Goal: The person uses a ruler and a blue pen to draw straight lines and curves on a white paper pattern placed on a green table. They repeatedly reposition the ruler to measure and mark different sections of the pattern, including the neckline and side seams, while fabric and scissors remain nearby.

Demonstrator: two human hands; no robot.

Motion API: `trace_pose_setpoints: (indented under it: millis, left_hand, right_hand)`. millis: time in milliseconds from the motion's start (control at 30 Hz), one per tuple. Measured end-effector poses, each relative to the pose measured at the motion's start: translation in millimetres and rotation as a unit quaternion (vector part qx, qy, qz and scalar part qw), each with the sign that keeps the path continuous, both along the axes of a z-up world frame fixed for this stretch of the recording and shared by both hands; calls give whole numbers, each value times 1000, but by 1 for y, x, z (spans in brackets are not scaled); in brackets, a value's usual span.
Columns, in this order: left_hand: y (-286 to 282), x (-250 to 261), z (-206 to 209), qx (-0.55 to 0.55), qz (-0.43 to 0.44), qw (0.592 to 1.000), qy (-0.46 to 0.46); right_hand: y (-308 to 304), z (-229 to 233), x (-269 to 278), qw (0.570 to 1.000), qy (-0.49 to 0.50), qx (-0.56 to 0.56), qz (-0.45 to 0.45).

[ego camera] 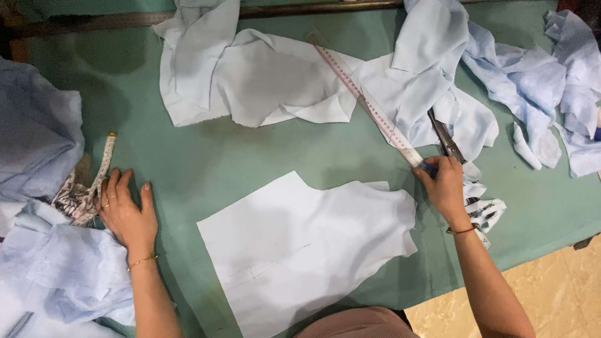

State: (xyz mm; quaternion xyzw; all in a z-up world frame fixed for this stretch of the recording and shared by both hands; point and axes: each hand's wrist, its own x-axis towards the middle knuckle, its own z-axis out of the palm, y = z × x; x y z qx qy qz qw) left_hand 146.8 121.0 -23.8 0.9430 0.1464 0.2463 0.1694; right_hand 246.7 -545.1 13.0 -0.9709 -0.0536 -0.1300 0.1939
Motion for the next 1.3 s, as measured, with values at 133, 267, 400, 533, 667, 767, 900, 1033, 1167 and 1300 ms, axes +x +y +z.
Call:
trace_pose_setpoints:
  millis: [133, 267, 400, 533, 667, 767, 900, 1033, 1167, 1300]
  left_hand:
    - [-6, 0, -4, -23, 2, 1000, -18]
    - [-49, -2, 16, -125, 7, 990, -69]
    - [-107, -3, 47, -147, -47, 986, -62]
    - [-146, 0, 72, -113, -28, 992, -51]
    - [-123, 1, 54, 10, -9, 1000, -15]
    - [-83, -6, 23, 51, 35, 998, 6]
    - [-60, -26, 24, 56, 104, 993, 19]
    - [-98, -34, 62, 52, 99, 993, -25]
    - [-167, -29, 88, -124, -57, 990, -38]
    - [-228, -31, 126, -507, -290, 795, 165]
  right_hand:
    - [9, 18, 5, 998, 59, 21, -14]
    - [6, 10, 9, 995, 82, 57, -6]
    - [11, 14, 5, 997, 59, 29, 27]
    - [28, 26, 9, 997, 28, 16, 65]
    - [11, 6, 12, 987, 144, 71, 7]
    - [-5, -2, 20, 974, 171, 148, -9]
    - [2, 34, 19, 949, 142, 280, -10]
    - [-3, 26, 23, 893, 138, 428, -14]
    - [55, 87, 10, 762, 135, 631, 47]
    - [109, 118, -4, 702, 135, 689, 122]
